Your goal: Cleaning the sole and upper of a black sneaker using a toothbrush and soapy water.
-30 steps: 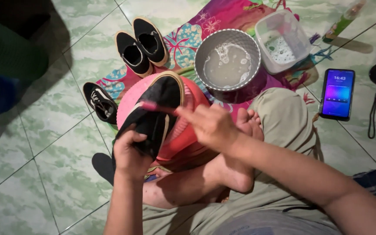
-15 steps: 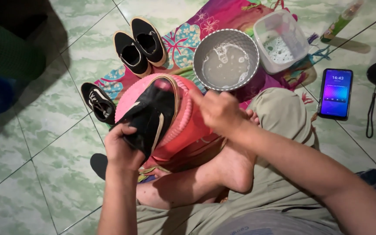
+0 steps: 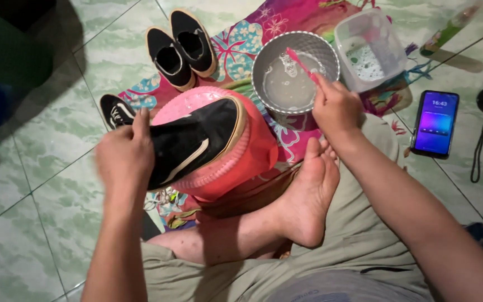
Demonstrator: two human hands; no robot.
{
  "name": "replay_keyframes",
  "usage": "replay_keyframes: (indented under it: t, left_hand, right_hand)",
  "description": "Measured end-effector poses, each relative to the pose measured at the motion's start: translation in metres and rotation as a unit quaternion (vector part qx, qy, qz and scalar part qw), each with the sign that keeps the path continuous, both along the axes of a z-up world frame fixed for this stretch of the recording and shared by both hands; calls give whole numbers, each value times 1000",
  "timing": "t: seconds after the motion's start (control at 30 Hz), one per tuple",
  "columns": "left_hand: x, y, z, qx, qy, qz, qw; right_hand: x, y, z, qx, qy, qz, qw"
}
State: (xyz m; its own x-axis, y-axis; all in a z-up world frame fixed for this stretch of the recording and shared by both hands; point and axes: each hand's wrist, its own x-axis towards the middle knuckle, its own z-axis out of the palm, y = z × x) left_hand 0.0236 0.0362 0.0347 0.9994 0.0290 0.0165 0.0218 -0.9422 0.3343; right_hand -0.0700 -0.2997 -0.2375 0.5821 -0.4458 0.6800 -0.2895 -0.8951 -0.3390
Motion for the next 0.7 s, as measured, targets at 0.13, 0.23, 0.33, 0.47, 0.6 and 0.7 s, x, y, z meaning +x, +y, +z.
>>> replay_keyframes:
  t: [0.13,0.23,0.33,0.47,0.6,0.7]
  left_hand:
    - [-23,12,15,-272,-52,-61,959]
    - [-84,-103,-55,-389,146,-276,867]
    - [-167,-166,-160,-453,285,-388,750]
    - [-170,-173,-212,-739,430,-73,514]
    - [-166,-175,-237,-782,475,-15,404]
    - [-164,-185,-183,-739,507,59,440]
  right_hand:
    - [3,10,26,123,82,-7,989]
    - [9,7,13,134,124,-18,983]
    - [24,-3,-9,121,181,14,976]
    - [59,-14,-42,59,362,4,930]
    - [61,-22,-31,34,349,71,934]
    - [59,-43,-70,80,301,44,949]
